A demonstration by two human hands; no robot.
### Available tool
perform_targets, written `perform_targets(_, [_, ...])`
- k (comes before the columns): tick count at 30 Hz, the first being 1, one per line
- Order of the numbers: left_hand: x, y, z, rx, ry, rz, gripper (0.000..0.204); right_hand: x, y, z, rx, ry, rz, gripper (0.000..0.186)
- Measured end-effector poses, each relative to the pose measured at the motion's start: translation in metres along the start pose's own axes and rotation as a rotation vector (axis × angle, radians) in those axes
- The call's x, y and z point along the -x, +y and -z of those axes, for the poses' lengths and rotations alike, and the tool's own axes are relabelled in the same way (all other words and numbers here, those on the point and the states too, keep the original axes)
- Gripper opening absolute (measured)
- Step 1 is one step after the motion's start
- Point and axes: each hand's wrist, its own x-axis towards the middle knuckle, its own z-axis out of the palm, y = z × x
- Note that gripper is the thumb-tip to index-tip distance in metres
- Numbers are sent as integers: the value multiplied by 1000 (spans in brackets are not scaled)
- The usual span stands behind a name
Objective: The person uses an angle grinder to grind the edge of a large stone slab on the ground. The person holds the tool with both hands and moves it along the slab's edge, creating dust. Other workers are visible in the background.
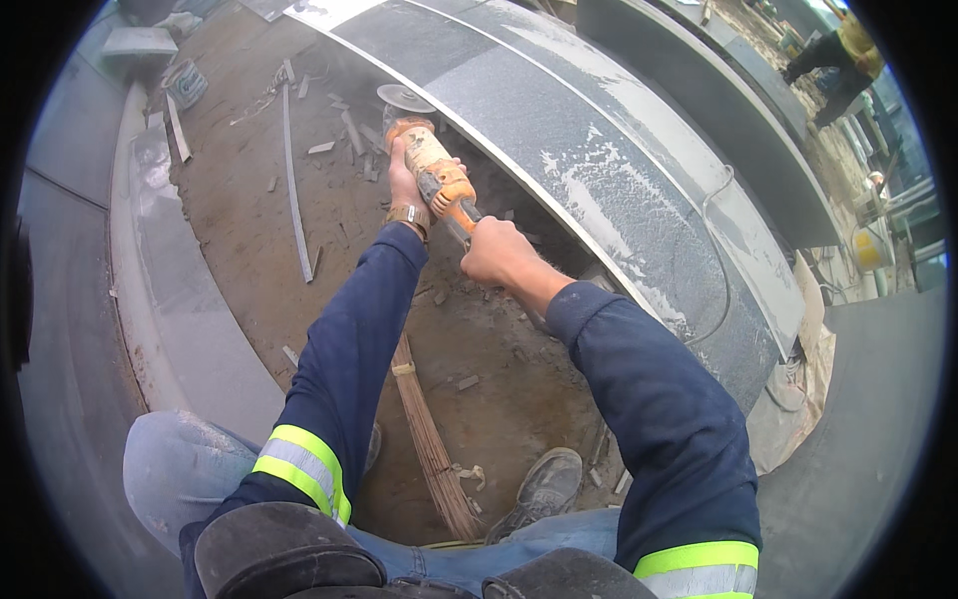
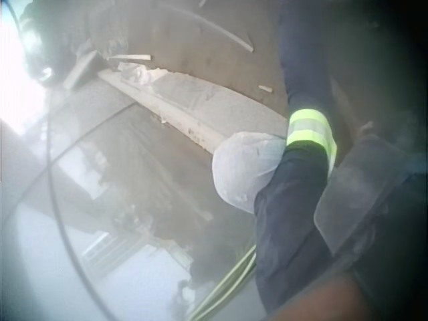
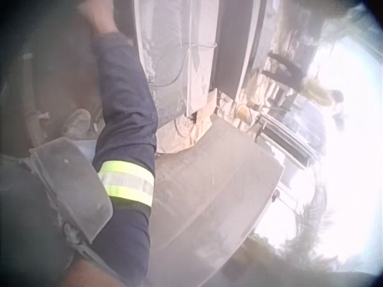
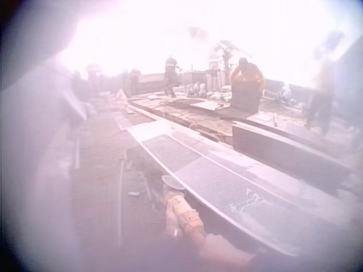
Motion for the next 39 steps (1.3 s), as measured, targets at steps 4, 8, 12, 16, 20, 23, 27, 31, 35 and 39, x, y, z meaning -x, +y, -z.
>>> perform_targets(4, [7, 4, -9, 13, -8, 29, 96, -3, -1, 3, -5, -17, -7, 31])
perform_targets(8, [4, 10, -7, 37, -5, 87, 98, -5, -3, 5, -25, -42, -10, 31])
perform_targets(12, [7, 2, -11, 36, -2, 63, 95, -2, 3, 5, -16, -39, -15, 31])
perform_targets(16, [12, 1, -11, 80, -21, 64, 90, 6, 0, 9, -15, -87, -22, 30])
perform_targets(20, [22, -4, -17, 109, 5, 72, 86, 13, 4, 11, -12, -92, -28, 29])
perform_targets(23, [26, -5, -16, 119, 3, 73, 85, 18, 5, 10, -11, -79, -35, 32])
perform_targets(27, [24, -11, -10, 95, -26, 45, 87, 20, 9, 8, 0, -67, -27, 34])
perform_targets(31, [24, -17, -9, 59, -25, -2, 92, 23, 14, 5, 7, -23, 9, 34])
perform_targets(35, [21, -24, -5, 31, -27, -37, 95, 31, 15, 6, -40, -36, -22, 34])
perform_targets(39, [17, -23, 6, 39, -44, -17, 97, 40, 11, 9, -81, -70, -52, 34])
